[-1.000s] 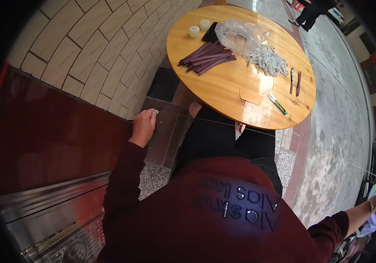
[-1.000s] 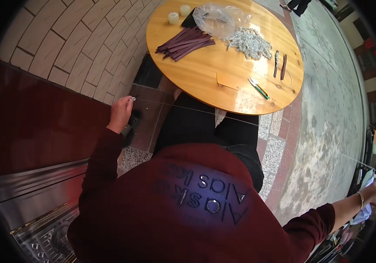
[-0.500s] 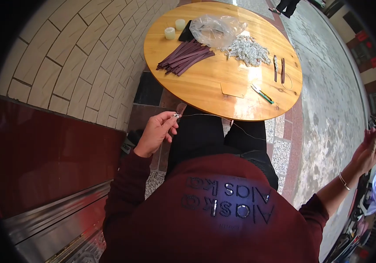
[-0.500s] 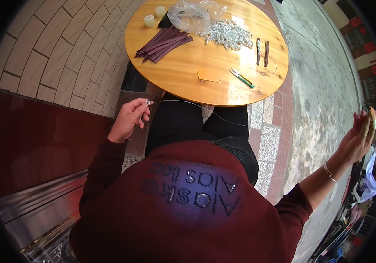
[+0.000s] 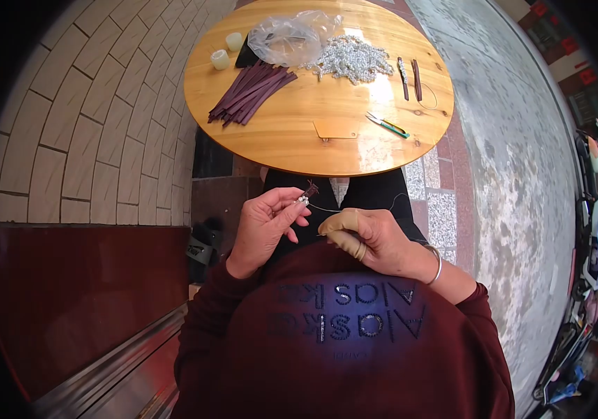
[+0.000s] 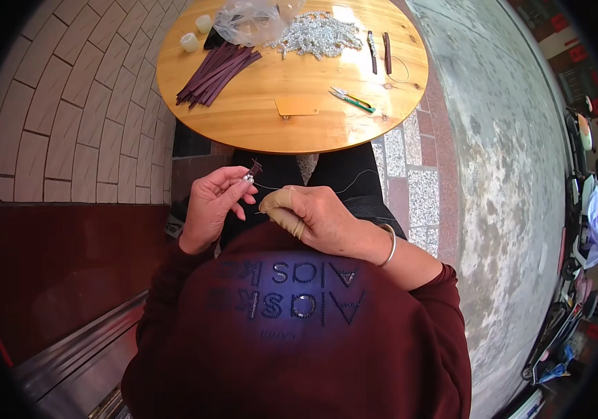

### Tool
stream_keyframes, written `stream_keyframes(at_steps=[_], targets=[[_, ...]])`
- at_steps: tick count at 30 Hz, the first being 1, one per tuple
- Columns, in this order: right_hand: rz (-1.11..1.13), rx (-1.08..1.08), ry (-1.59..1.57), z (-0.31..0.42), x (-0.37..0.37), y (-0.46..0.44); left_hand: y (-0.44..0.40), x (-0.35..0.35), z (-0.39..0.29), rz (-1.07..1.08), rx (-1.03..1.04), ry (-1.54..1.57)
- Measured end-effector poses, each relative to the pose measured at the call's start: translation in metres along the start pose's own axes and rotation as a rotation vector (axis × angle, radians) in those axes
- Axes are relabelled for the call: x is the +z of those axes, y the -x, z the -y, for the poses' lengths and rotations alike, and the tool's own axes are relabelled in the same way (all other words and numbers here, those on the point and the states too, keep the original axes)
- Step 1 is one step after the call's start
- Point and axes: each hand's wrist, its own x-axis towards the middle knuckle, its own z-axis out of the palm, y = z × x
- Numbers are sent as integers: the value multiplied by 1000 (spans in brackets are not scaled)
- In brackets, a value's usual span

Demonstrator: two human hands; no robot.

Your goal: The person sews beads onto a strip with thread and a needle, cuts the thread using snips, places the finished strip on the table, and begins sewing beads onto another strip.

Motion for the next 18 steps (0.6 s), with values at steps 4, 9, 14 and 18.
stream_keyframes(at_steps=[4,9,14,18], targets=[[-158,-115,97,-19,10,-2,3,6,1,22,-8,-5],[-238,-54,85,-19,5,-3,4,10,3,52,-37,5],[-259,7,197,-18,3,-1,5,11,3,63,-41,-1],[-258,25,231,-19,3,0,6,11,2,65,-57,-15]])
